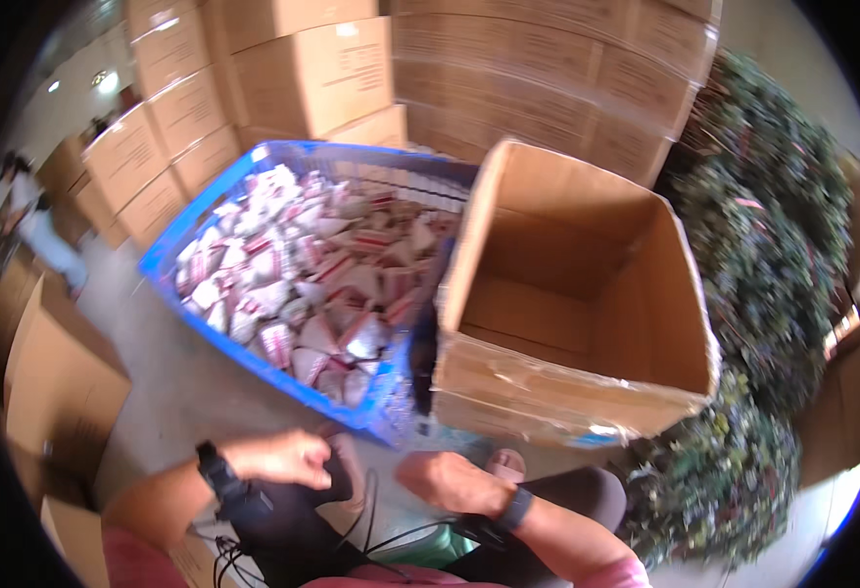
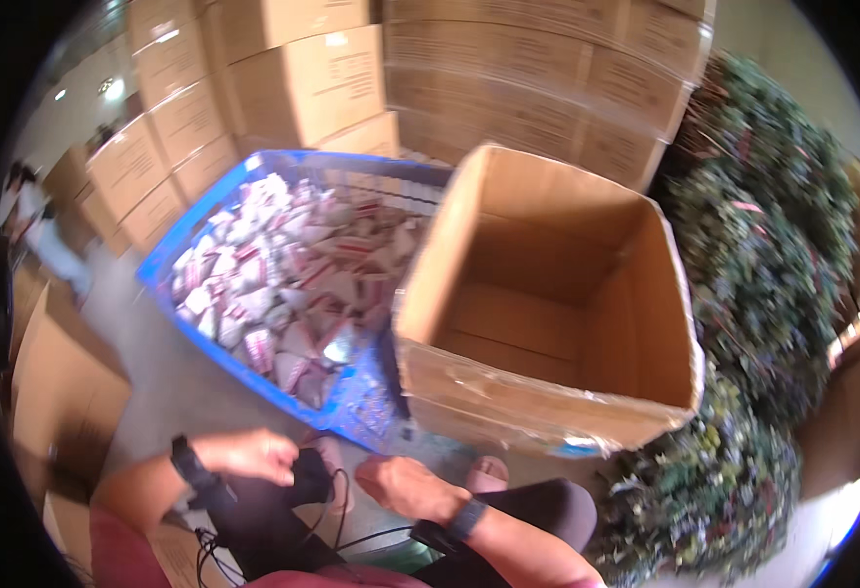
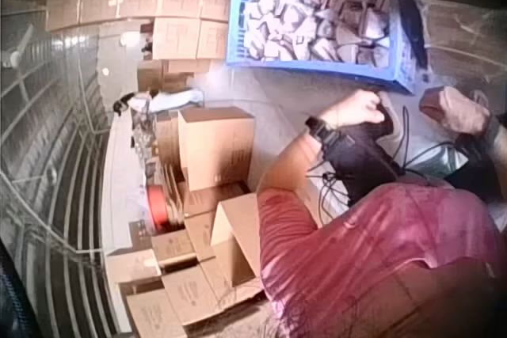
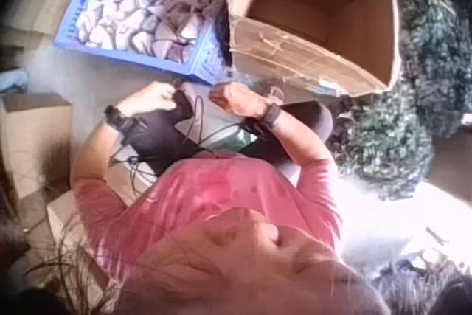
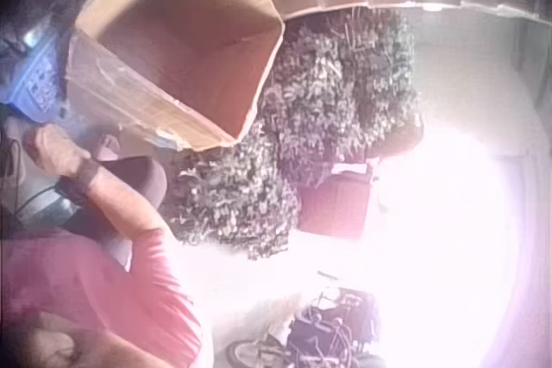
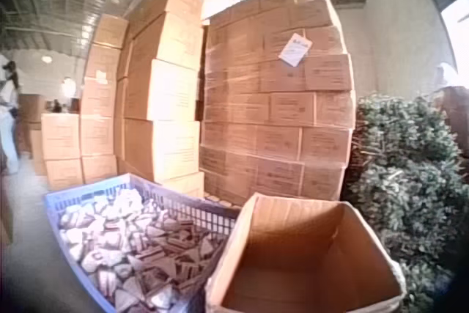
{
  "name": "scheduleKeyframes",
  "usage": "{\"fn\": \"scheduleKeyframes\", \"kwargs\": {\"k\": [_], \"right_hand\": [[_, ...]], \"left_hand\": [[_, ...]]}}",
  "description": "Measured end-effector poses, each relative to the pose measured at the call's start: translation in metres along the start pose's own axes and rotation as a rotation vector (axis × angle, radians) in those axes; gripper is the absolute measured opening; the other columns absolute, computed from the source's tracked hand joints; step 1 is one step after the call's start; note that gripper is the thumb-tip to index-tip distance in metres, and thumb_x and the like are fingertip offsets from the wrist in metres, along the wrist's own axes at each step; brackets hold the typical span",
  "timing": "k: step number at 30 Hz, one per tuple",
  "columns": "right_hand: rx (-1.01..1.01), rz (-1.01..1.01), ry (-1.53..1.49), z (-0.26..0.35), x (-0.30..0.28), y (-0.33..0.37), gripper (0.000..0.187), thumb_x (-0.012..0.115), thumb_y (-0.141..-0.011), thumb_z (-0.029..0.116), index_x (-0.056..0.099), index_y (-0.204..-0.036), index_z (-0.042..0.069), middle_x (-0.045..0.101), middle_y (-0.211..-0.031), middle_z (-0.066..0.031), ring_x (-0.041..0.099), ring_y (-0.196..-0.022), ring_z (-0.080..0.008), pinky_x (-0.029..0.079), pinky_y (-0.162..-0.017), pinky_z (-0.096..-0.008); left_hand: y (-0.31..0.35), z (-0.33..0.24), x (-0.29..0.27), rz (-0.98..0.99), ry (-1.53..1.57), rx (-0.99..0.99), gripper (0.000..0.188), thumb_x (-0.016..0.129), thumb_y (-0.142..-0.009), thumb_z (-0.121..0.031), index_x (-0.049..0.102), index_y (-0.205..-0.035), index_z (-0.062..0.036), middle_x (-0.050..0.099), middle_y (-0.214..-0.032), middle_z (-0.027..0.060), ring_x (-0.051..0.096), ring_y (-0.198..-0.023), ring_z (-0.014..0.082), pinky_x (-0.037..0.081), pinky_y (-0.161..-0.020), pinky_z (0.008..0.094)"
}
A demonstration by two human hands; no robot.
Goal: Sorting and packing small packaged products from a crate into cardboard boxes in a warehouse.
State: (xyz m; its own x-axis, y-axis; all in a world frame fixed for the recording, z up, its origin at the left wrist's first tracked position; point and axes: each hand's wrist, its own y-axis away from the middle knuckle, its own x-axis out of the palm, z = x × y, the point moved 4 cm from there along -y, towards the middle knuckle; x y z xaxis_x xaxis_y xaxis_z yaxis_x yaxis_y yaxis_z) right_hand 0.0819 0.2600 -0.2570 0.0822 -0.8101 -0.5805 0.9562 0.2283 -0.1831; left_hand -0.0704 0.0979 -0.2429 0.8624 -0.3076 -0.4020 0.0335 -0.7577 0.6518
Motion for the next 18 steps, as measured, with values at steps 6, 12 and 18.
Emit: {"fn": "scheduleKeyframes", "kwargs": {"k": [6,12,18], "right_hand": [[0.036,0.033,0.026,0.010,-0.002,-0.006,0.007,0.050,-0.078,0.010,0.051,-0.078,0.003,0.053,-0.072,-0.0146,0.054,-0.071,-0.0343,0.044,-0.060,-0.0406],[0.008,0.049,0.108,0.014,0.000,-0.010,0.005,0.050,-0.076,0.008,0.050,-0.075,0.003,0.052,-0.070,-0.0133,0.055,-0.066,-0.0326,0.046,-0.056,-0.0387],[0.012,0.100,0.201,0.015,0.006,-0.011,0.003,0.052,-0.074,0.006,0.049,-0.075,0.005,0.050,-0.070,-0.0119,0.054,-0.064,-0.0318,0.044,-0.056,-0.0387]], "left_hand": [[0.065,-0.033,-0.119,-0.508,-0.323,-0.075,0.040,0.064,-0.072,-0.023,0.052,-0.103,-0.0003,0.060,-0.082,0.0134,0.058,-0.074,0.0225,0.046,-0.067,0.0333],[0.007,-0.060,-0.158,-0.630,-0.762,-0.117,0.044,0.062,-0.069,-0.020,0.051,-0.109,-0.0038,0.060,-0.084,0.0159,0.058,-0.080,0.0299,0.045,-0.070,0.0392],[-0.112,-0.006,-0.160,-0.515,-0.598,-0.235,0.031,0.059,-0.066,-0.014,0.060,-0.095,-0.0024,0.060,-0.095,0.0164,0.058,-0.092,0.0280,0.047,-0.075,0.0350]]}}
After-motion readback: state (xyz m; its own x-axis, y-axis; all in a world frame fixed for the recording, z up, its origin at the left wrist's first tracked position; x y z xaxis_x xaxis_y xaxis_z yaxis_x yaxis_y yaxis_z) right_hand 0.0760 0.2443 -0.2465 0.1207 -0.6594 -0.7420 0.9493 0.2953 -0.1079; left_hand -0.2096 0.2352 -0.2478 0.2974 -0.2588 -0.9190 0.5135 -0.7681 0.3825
